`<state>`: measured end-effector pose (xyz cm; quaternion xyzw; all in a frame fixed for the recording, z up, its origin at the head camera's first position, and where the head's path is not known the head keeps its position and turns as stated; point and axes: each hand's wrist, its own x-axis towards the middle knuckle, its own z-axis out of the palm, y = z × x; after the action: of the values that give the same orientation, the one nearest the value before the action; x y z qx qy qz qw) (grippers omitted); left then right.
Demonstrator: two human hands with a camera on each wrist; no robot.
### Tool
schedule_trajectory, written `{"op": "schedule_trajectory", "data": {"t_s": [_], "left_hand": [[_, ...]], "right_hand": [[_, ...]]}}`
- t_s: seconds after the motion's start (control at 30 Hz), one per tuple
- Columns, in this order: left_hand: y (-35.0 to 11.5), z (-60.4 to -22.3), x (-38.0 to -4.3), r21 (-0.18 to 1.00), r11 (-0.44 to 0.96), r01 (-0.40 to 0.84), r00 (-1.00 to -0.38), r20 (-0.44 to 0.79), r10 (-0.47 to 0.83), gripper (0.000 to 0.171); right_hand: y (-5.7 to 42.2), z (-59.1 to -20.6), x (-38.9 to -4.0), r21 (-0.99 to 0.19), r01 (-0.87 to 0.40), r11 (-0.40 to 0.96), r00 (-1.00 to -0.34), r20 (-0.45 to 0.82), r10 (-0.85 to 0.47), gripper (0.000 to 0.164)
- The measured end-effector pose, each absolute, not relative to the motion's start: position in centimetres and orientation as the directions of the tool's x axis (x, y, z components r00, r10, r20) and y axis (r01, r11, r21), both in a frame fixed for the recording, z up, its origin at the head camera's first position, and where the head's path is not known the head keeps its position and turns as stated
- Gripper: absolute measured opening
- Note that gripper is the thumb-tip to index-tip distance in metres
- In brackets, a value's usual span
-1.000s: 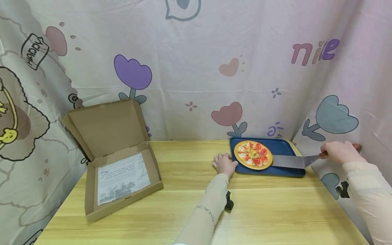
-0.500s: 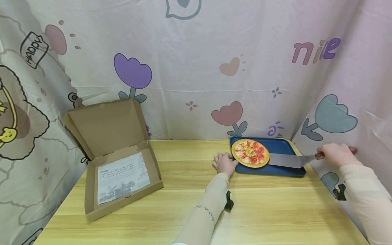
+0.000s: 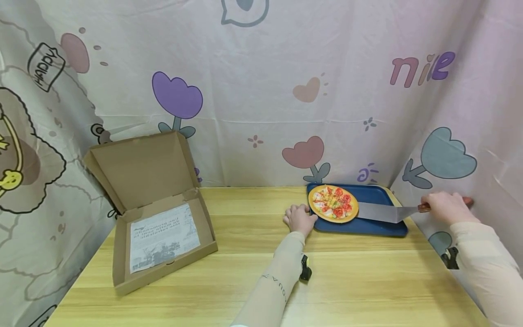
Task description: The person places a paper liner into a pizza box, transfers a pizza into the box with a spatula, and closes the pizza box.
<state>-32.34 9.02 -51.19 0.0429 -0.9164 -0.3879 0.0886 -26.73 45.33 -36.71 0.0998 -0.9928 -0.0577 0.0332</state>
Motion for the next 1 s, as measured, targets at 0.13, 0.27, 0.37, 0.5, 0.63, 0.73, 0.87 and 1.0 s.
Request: {"op": "schedule_trajectory", "data": {"t_s": [0.13, 0.27, 0.37, 0.5, 0.63, 0.73, 0.87, 1.0], "left_hand": [[9.0, -51.2, -32.4, 0.717, 0.698, -0.009, -0.979, 0.135, -0.151, 0.024], [9.1, -51.4, -32.5, 0.707, 0.707, -0.013, -0.979, 0.135, -0.153, 0.024], [9.1, -51.4, -32.5, 0.704, 0.71, -0.017, -0.98, 0.13, -0.152, 0.025], [9.2, -51.4, -32.5, 0.705, 0.709, -0.019, -0.98, 0.127, -0.153, 0.025], [9.1, -51.1, -32.3, 0.708, 0.706, -0.016, -0.981, 0.126, -0.149, 0.026], [9.0, -50.9, -32.2, 0.707, 0.707, -0.014, -0.981, 0.127, -0.147, 0.028], [8.9, -50.7, -32.0, 0.702, 0.711, -0.018, -0.982, 0.12, -0.144, 0.028], [8.9, -50.5, -31.9, 0.706, 0.708, -0.019, -0.984, 0.113, -0.14, 0.028]], "right_hand": [[45.4, -37.1, -27.0, 0.057, -0.174, 0.983, -0.985, 0.001, -0.174, 0.015], [45.4, -37.6, -27.3, 0.019, -0.158, 0.987, -0.987, -0.023, -0.158, 0.017], [45.4, -38.0, -27.3, 0.021, -0.164, 0.986, -0.986, -0.009, -0.164, 0.018], [45.3, -38.1, -27.4, 0.033, -0.172, 0.985, -0.985, 0.013, -0.172, 0.019], [45.1, -38.1, -27.4, 0.032, -0.167, 0.985, -0.986, 0.018, -0.168, 0.019], [44.9, -38.1, -27.4, 0.032, -0.17, 0.985, -0.985, 0.023, -0.17, 0.019], [44.7, -38.2, -27.5, 0.037, -0.169, 0.985, -0.985, 0.031, -0.17, 0.019], [44.5, -38.5, -27.8, 0.028, -0.158, 0.987, -0.987, 0.028, -0.159, 0.012]]}}
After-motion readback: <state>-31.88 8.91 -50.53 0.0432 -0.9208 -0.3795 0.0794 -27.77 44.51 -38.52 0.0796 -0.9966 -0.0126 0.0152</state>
